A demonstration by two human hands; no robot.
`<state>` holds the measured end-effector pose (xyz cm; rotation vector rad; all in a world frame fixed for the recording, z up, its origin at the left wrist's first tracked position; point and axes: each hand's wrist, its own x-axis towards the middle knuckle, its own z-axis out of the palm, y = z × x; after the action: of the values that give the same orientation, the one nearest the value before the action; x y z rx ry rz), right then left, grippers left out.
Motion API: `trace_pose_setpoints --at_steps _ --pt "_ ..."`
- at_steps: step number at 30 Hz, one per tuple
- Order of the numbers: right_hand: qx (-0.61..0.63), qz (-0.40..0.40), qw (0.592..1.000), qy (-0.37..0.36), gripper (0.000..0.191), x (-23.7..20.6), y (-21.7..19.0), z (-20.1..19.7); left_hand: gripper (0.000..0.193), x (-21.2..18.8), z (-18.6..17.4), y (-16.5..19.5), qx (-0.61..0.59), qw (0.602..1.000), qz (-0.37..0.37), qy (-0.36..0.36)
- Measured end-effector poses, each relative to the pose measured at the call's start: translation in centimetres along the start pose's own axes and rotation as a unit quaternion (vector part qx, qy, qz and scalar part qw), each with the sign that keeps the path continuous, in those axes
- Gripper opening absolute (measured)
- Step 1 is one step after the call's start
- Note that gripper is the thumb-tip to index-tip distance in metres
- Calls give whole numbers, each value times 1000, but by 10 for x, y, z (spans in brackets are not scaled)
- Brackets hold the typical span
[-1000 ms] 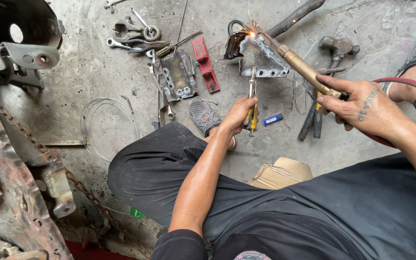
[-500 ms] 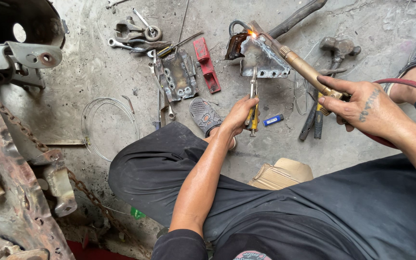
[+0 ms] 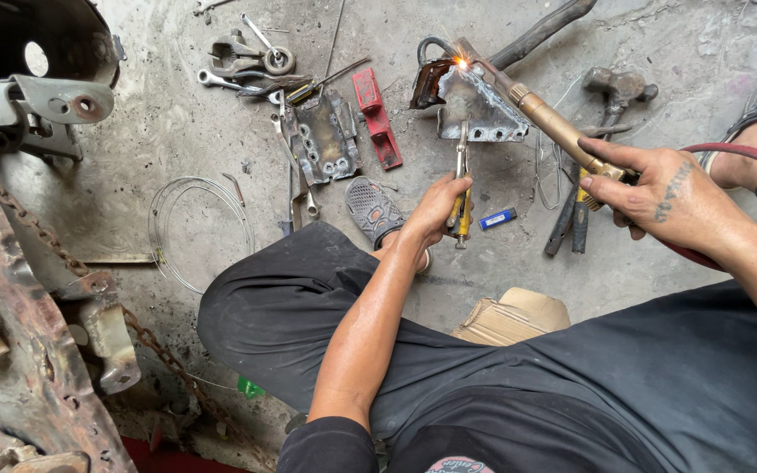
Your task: The person sits on the floor and uses a welding torch to heat and fuse a metal part. They use pliers to hold the part steady and a lighter to ignite the torch. The person then adds a metal wire to the heated area to complete the weld.
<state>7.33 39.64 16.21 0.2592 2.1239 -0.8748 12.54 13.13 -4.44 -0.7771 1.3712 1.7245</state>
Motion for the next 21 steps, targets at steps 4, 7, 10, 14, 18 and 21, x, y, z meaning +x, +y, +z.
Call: trace_pose_setpoints --at_steps 4,7,10,14,18,21 --pt "-22 -16 1000 -2 61 1 3 0 31 1 0 0 0 1000 3 0" --pt "4 -5 1000 -1 58 1 3 0 29 2 -1 -1 6 1000 0 3" --pt "-5 -5 1000 1 57 0 1 0 28 4 -1 -3 3 1000 14 -3" --pt "3 -6 1000 2 58 0 -1 0 28 4 0 -3 6 1000 9 -1" --pt "0 -5 1000 0 58 0 -2 0 29 3 1 -1 8 1000 3 2" --pt "-1 -5 1000 1 58 1 -1 0 30 2 1 0 5 1000 2 1"
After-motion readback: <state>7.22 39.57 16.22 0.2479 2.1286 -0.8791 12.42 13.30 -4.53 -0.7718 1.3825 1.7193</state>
